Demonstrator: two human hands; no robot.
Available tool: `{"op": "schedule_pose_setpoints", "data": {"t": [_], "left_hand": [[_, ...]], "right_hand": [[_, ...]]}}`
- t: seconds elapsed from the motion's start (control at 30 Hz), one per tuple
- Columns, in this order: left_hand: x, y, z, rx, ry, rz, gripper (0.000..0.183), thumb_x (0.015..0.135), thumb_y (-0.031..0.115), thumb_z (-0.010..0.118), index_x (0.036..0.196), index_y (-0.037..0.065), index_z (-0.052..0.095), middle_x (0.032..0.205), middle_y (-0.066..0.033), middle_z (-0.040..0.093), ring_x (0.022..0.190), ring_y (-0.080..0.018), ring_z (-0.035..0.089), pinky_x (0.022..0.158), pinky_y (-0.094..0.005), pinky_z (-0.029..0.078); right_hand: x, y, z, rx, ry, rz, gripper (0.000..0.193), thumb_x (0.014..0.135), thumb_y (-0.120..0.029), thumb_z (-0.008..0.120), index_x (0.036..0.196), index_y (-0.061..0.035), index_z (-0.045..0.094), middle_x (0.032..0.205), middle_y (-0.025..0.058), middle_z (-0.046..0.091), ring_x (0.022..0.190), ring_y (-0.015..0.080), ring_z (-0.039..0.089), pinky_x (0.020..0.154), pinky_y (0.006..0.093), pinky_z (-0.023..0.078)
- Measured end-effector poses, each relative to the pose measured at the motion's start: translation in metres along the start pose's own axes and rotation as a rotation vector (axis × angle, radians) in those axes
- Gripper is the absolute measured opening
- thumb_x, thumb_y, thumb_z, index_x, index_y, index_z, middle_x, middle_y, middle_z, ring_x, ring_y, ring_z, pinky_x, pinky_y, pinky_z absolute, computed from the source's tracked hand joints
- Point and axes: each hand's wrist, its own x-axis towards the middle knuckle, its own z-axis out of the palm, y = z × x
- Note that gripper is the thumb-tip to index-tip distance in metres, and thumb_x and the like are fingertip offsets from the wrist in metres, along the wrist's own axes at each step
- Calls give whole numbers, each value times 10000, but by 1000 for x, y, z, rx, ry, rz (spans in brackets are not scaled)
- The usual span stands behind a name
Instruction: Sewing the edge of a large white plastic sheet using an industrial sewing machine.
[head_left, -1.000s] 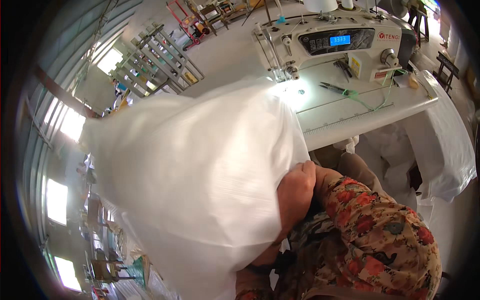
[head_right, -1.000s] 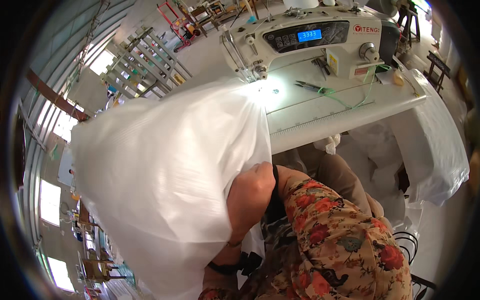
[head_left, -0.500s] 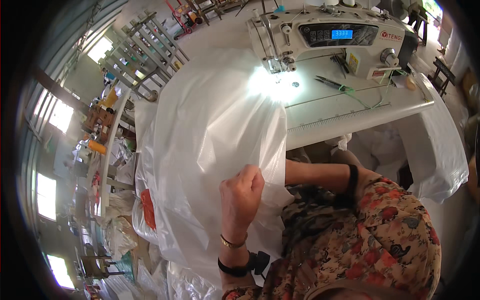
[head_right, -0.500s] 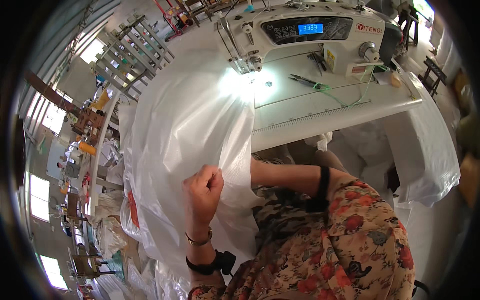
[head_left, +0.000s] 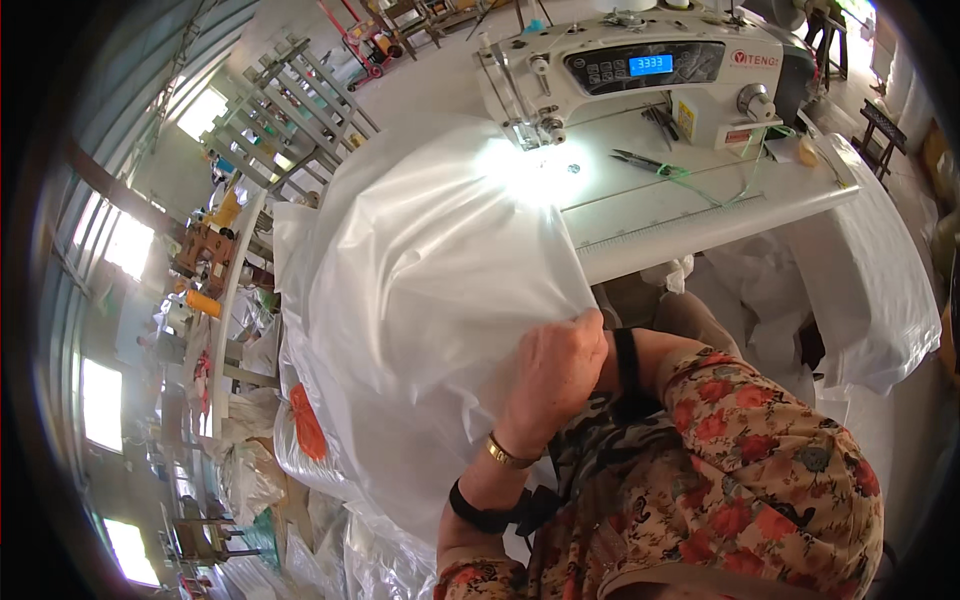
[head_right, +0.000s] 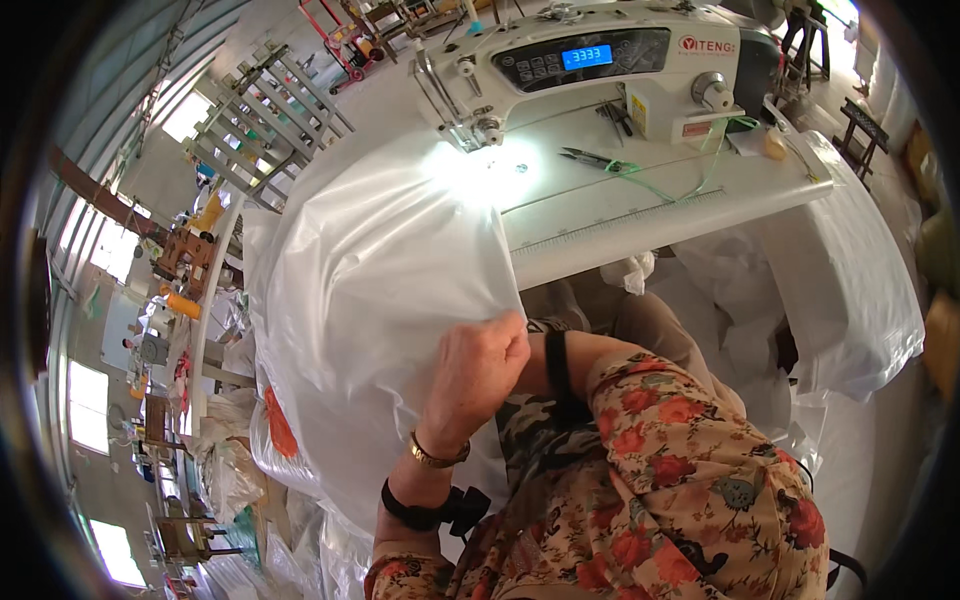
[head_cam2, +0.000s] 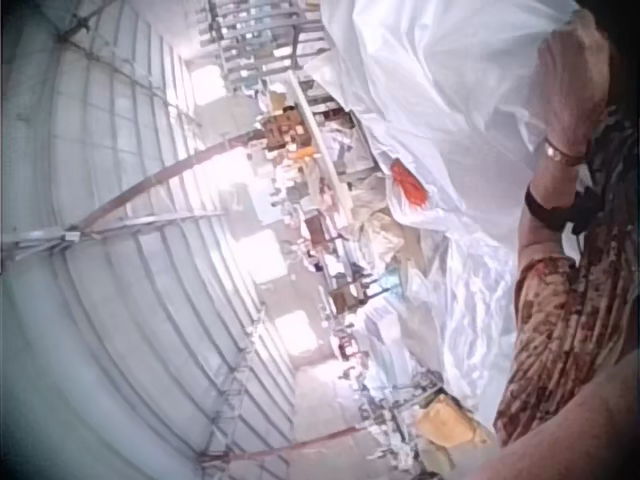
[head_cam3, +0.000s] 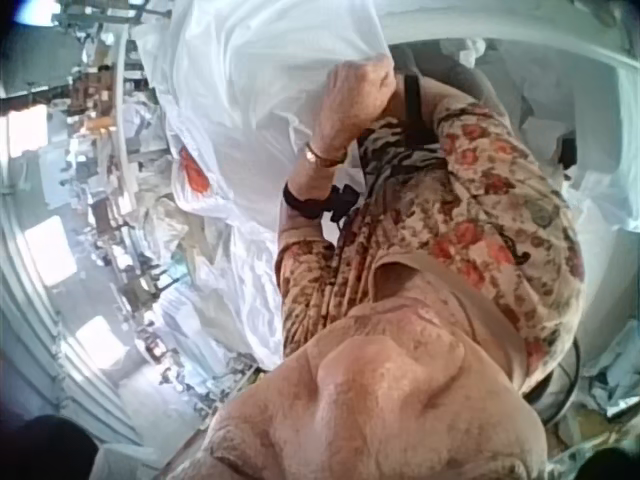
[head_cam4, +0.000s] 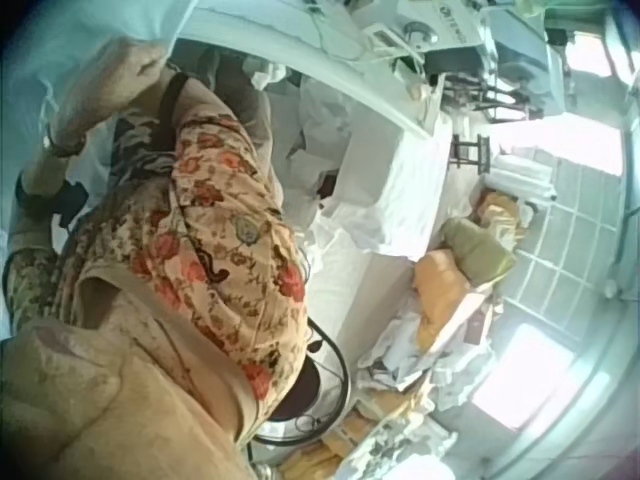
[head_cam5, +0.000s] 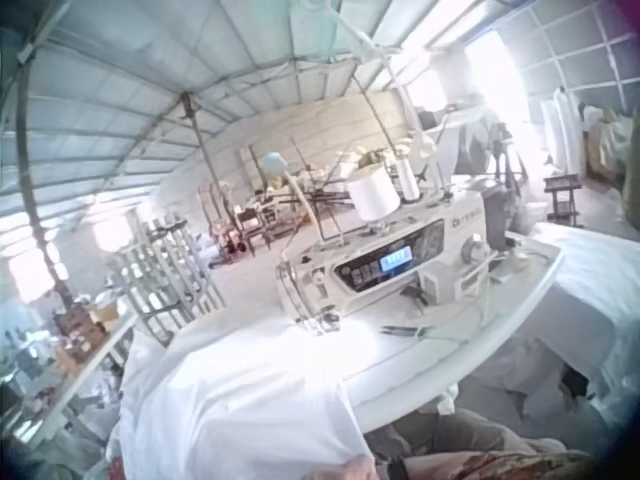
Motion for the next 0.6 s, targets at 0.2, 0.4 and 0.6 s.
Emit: {"op": "schedule_pose_setpoints", "data": {"t": [0.2,0.4,0.6], "left_hand": [[-27,-19,31,96,-154,-77,119,854,106,557,772,27,520,682,-210,569,641,-428,563,543,-491,430],[-41,-26,56,204,-61,12,116,883,109,533,793,43,504,713,-157,591,619,-365,611,544,-444,487],[-49,-35,59,134,21,-76,96,865,104,586,786,63,551,697,-173,572,629,-374,588,523,-433,437]], "right_hand": [[19,32,-4,-386,-130,-108,379,904,-173,562,1252,-33,509,1157,147,594,1089,224,580,913,354,466],[53,66,-1,-798,-203,-97,355,951,-183,505,1269,-27,505,1193,143,588,1119,236,579,948,356,459],[-13,-43,-32,-1256,52,235,360,904,-290,600,1156,-34,628,998,158,680,895,296,655,839,384,498]]}}
